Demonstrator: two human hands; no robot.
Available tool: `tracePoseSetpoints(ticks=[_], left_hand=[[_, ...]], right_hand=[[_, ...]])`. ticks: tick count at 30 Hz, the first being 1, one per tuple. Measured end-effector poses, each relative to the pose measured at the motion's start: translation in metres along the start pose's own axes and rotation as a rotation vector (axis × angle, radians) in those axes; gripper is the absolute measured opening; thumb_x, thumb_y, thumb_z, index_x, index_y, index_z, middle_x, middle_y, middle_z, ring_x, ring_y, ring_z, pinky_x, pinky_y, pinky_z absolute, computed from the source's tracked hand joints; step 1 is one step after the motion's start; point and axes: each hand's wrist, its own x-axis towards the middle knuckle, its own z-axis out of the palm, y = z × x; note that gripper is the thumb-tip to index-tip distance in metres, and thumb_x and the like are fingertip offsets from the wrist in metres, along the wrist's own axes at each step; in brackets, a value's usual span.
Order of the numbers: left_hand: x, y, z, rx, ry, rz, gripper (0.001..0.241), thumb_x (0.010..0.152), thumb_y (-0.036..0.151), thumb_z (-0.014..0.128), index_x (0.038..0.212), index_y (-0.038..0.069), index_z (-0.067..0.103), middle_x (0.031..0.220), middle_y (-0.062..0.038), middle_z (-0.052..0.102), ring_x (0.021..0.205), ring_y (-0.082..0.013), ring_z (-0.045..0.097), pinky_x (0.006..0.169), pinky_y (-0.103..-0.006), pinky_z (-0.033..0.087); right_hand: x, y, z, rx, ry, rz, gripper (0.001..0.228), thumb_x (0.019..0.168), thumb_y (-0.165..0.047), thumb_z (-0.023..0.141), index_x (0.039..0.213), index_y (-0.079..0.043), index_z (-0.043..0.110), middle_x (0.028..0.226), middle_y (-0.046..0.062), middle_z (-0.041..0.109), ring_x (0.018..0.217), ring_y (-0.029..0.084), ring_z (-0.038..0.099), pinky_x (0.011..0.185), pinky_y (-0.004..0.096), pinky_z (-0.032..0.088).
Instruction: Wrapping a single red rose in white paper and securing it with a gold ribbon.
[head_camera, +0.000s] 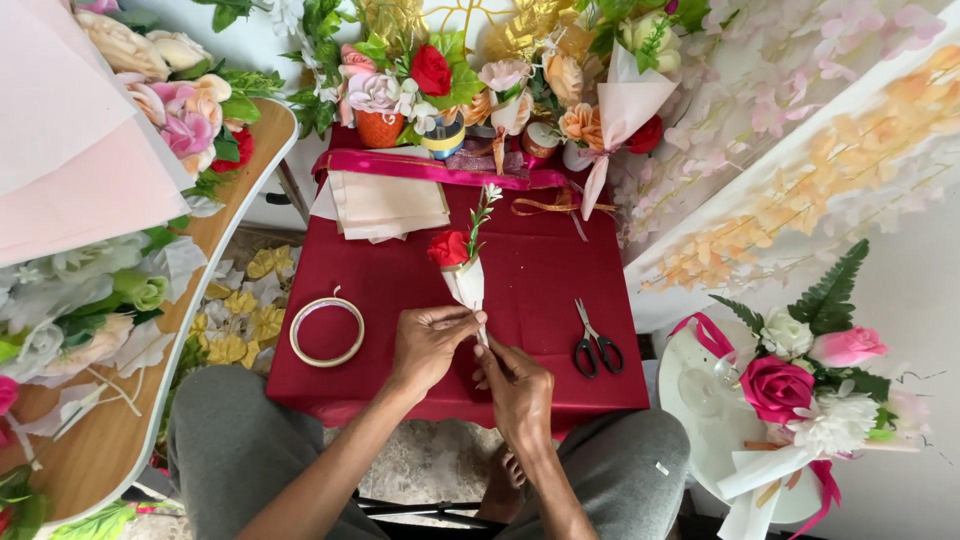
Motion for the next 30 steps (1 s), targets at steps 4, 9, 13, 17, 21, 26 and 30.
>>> tracePoseSetpoints(ticks=[4,9,13,17,21,26,30], left_hand=[[-0.002,0.008,0.001,0.013,0.004,-0.021,0.026,0.076,0.008,0.087,0.097,-0.007,0.08,0.085,-0.019,0.081,0.077,-0.0195,0.078,0.075,-0.0258,0.066],[-0.001,0.001,-0.002,0.064,-0.023,0.029,0.024,0.077,0.01,0.087,0.095,-0.004,0.081,0.083,-0.017,0.082,0.076,-0.0179,0.078,0.072,-0.0259,0.066],[-0.004,0.006,0.001,0.07,-0.015,0.004,0.024,0.078,0.012,0.087,0.094,-0.004,0.082,0.081,-0.015,0.081,0.073,-0.016,0.075,0.068,-0.0248,0.063],[-0.005,0.005,0.0,-0.004,-0.042,-0.017,0.026,0.076,0.008,0.088,0.095,-0.006,0.08,0.08,-0.016,0.08,0.069,-0.0169,0.073,0.064,-0.0253,0.061],[-0.003,0.003,-0.003,0.044,-0.065,-0.053,0.029,0.071,0.004,0.09,0.097,-0.005,0.079,0.081,-0.018,0.081,0.07,-0.0191,0.076,0.066,-0.0264,0.063],[-0.004,0.009,-0.003,0.086,-0.038,-0.076,0.026,0.073,0.004,0.09,0.096,-0.004,0.08,0.079,-0.016,0.08,0.067,-0.0179,0.074,0.062,-0.0258,0.062],[0.003,-0.003,-0.006,0.007,-0.058,-0.065,0.029,0.071,0.004,0.091,0.095,-0.007,0.079,0.077,-0.017,0.078,0.065,-0.019,0.072,0.062,-0.0268,0.061]], right_hand=[[0.003,-0.01,0.0,0.155,0.017,0.265,0.036,0.089,-0.016,0.075,0.119,0.004,0.077,0.079,0.014,0.08,0.058,0.015,0.07,0.054,0.027,0.063],[0.007,-0.003,-0.005,0.359,0.002,0.369,0.017,0.091,-0.001,0.075,0.103,0.007,0.081,0.076,0.018,0.076,0.055,0.02,0.065,0.051,0.029,0.056],[0.008,-0.004,-0.007,0.371,-0.016,0.362,0.02,0.089,-0.002,0.076,0.105,0.009,0.08,0.078,0.02,0.078,0.055,0.022,0.066,0.051,0.03,0.058],[0.007,-0.009,-0.007,0.377,-0.016,0.414,0.021,0.089,-0.006,0.076,0.104,0.009,0.08,0.078,0.019,0.077,0.056,0.021,0.067,0.054,0.03,0.059],[0.007,-0.007,-0.009,0.368,-0.051,0.393,0.02,0.09,-0.006,0.076,0.104,0.008,0.081,0.077,0.018,0.077,0.056,0.021,0.068,0.053,0.029,0.059],[0.008,-0.008,-0.008,0.371,-0.092,0.381,0.022,0.091,-0.006,0.074,0.107,0.008,0.08,0.078,0.018,0.077,0.057,0.021,0.068,0.054,0.03,0.06],[0.01,-0.006,-0.01,0.364,-0.107,0.38,0.028,0.09,-0.008,0.075,0.112,0.009,0.079,0.077,0.018,0.077,0.056,0.021,0.067,0.053,0.029,0.06]])
